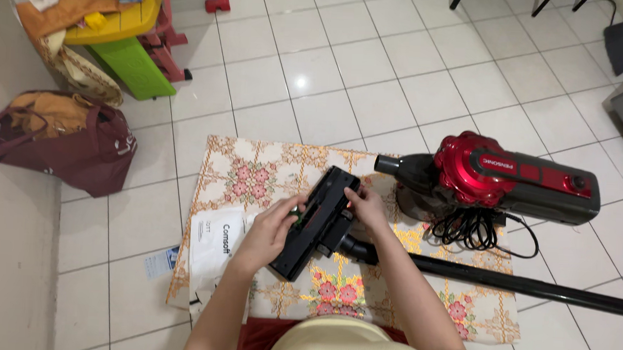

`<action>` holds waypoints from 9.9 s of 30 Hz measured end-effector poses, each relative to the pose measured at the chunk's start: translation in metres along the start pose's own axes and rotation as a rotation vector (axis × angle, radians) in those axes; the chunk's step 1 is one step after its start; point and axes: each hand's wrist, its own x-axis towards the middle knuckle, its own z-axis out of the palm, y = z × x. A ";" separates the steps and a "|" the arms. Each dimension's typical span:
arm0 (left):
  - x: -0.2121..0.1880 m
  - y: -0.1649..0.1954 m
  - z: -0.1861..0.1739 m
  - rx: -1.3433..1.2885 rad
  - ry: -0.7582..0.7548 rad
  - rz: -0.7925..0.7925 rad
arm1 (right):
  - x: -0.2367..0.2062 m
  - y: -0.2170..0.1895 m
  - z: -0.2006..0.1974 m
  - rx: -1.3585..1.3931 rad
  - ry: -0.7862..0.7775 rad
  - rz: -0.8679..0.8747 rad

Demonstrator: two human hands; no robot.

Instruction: The person lays a corded vacuum cleaner on a table, detaches the floor head, unscrews its base plate with a screwdriver, wipes the inside with a tissue, then reassembles the head and refits it to the wand.

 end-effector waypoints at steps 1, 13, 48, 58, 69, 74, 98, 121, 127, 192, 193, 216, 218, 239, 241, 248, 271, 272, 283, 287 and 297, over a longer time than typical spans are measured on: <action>-0.001 -0.005 0.003 -0.006 0.018 0.012 | 0.000 -0.002 0.000 -0.053 0.014 0.010; -0.001 -0.027 0.032 0.101 0.385 -0.014 | -0.001 -0.006 0.002 -0.139 0.040 -0.002; -0.005 -0.074 0.017 -0.715 0.148 -0.294 | -0.060 -0.050 0.080 -0.371 -0.239 -0.927; -0.008 -0.080 -0.001 -0.788 0.139 -0.267 | -0.058 -0.051 0.081 -0.490 -0.456 -0.999; -0.007 -0.071 0.020 -0.418 0.318 -0.310 | -0.072 -0.040 0.092 -0.315 -0.140 -0.946; -0.008 -0.071 0.034 -0.382 0.422 -0.338 | -0.068 -0.029 0.097 -0.342 0.013 -0.871; -0.003 -0.065 0.038 -0.272 0.414 -0.336 | -0.083 -0.045 0.085 -0.325 -0.009 -0.886; -0.001 -0.065 0.026 -0.484 0.378 -0.273 | -0.084 -0.052 0.087 -0.278 -0.148 -0.903; -0.006 -0.063 0.035 -0.407 0.461 -0.327 | -0.079 -0.046 0.091 -0.406 -0.072 -0.898; -0.003 -0.061 0.026 -0.381 0.336 -0.346 | -0.090 -0.069 0.077 -0.608 -0.019 -1.077; -0.002 -0.060 0.028 -0.355 0.377 -0.346 | -0.091 -0.068 0.079 -0.631 -0.037 -1.031; -0.002 -0.059 0.025 -0.298 0.280 -0.330 | -0.101 -0.065 0.076 -0.429 -0.294 -0.965; -0.003 -0.053 0.030 -0.214 0.317 -0.363 | -0.095 -0.061 0.082 -0.442 -0.196 -0.949; -0.004 -0.058 0.031 -0.318 0.339 -0.333 | -0.063 -0.029 0.084 -0.215 -0.068 -0.789; -0.006 -0.056 0.034 -0.305 0.370 -0.396 | -0.059 -0.021 0.086 -0.218 -0.044 -0.785; -0.006 -0.060 0.016 -0.703 0.164 -0.260 | -0.052 -0.024 0.069 -0.367 -0.207 -1.047; -0.012 -0.052 0.019 -0.397 0.300 -0.287 | -0.064 -0.019 0.084 -0.299 -0.222 -0.920; -0.011 -0.049 0.012 -0.416 0.240 -0.274 | -0.062 -0.019 0.082 -0.315 -0.257 -0.932; -0.006 -0.049 -0.018 -0.380 0.060 -0.195 | -0.046 0.004 0.076 -0.242 -0.408 -0.811; -0.007 -0.053 -0.005 -0.510 0.164 -0.412 | -0.056 0.006 0.079 -0.100 -0.330 -0.660; -0.001 -0.027 0.013 -0.173 0.411 -0.249 | -0.070 0.000 0.085 -0.217 -0.097 -0.803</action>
